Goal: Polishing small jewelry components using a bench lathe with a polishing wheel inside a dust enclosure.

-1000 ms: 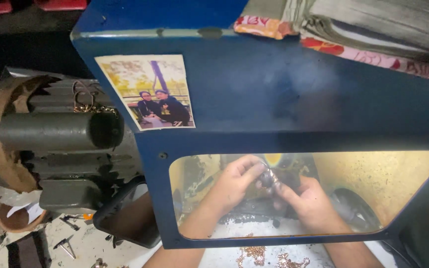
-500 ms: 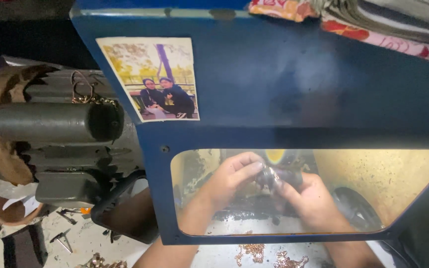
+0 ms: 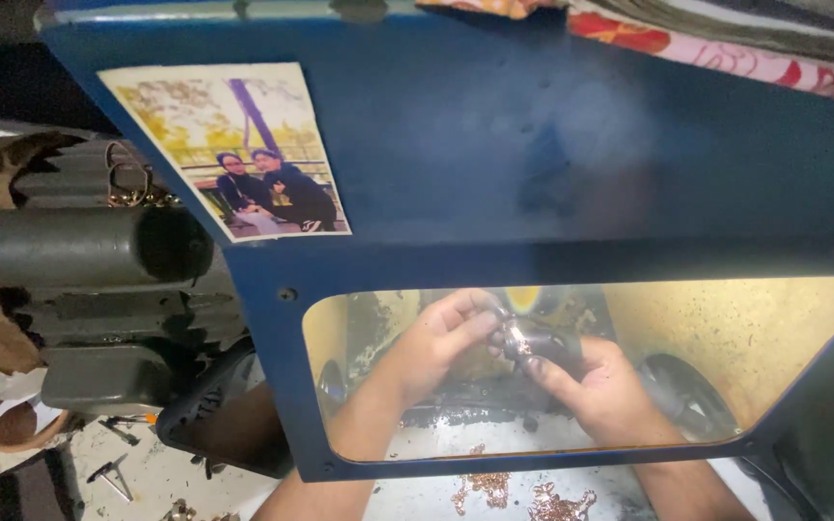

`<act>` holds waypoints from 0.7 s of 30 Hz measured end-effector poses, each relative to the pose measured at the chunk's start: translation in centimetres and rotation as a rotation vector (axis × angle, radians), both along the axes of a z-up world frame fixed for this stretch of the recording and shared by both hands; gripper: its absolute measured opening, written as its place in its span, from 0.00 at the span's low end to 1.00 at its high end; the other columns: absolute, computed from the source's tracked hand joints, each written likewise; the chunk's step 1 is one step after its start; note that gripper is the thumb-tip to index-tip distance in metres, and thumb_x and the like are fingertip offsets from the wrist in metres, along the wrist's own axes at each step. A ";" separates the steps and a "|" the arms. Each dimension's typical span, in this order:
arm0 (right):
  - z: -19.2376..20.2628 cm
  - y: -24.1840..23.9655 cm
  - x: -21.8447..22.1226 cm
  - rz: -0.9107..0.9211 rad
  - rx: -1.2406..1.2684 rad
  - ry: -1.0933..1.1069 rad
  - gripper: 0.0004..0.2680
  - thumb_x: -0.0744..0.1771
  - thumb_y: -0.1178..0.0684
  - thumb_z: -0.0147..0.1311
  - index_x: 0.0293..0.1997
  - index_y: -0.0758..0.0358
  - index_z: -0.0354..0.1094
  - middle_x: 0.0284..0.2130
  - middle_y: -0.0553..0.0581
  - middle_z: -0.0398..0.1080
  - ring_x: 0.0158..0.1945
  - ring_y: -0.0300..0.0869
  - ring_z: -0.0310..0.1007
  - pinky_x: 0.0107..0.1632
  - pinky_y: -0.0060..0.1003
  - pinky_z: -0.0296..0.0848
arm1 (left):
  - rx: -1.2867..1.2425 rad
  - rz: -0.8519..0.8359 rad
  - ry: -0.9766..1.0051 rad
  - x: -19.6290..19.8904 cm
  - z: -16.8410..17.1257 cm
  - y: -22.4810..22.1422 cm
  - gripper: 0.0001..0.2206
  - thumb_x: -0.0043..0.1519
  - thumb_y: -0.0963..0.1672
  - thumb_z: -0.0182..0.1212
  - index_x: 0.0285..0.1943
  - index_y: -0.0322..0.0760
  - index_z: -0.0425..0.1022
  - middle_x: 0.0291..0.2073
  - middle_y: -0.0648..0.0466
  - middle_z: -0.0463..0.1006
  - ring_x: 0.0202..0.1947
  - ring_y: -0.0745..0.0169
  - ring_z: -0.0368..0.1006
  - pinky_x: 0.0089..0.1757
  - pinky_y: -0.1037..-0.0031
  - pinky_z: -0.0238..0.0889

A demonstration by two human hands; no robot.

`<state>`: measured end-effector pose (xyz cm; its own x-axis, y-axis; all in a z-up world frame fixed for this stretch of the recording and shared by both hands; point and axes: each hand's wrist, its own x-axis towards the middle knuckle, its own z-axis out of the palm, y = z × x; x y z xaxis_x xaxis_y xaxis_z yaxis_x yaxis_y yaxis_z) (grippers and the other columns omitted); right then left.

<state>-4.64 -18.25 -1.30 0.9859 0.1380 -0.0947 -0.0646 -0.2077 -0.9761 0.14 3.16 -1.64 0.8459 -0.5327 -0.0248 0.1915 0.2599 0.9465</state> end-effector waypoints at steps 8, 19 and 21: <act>0.4 0.2 0.0 -0.101 -0.070 0.119 0.08 0.65 0.50 0.59 0.35 0.65 0.80 0.28 0.55 0.80 0.32 0.39 0.76 0.38 0.36 0.74 | 0.317 0.032 -0.194 -1.2 3.3 -0.6 0.19 0.53 0.48 0.71 0.51 0.44 0.73 0.48 0.60 0.77 0.49 0.67 0.73 0.53 0.74 0.66; 0.3 -0.3 0.1 -0.084 -0.019 0.273 0.13 0.64 0.52 0.59 0.51 0.62 0.83 0.31 0.60 0.84 0.29 0.45 0.79 0.37 0.42 0.83 | 0.294 0.130 -0.179 0.1 1.8 -0.5 0.08 0.63 0.47 0.61 0.40 0.40 0.82 0.38 0.59 0.84 0.44 0.68 0.79 0.53 0.73 0.68; -0.3 -0.5 0.1 -0.072 0.057 0.274 0.11 0.65 0.50 0.58 0.36 0.70 0.83 0.26 0.62 0.82 0.30 0.46 0.80 0.39 0.43 0.81 | 0.241 0.106 -0.122 0.1 1.6 -0.5 0.09 0.63 0.46 0.61 0.44 0.39 0.83 0.41 0.57 0.85 0.46 0.67 0.79 0.53 0.74 0.71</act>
<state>-4.54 -18.77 -1.61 0.9321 0.0813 -0.3529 -0.3401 -0.1387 -0.9301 0.22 2.66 -0.03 0.9010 -0.4325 -0.0347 0.0566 0.0377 0.9977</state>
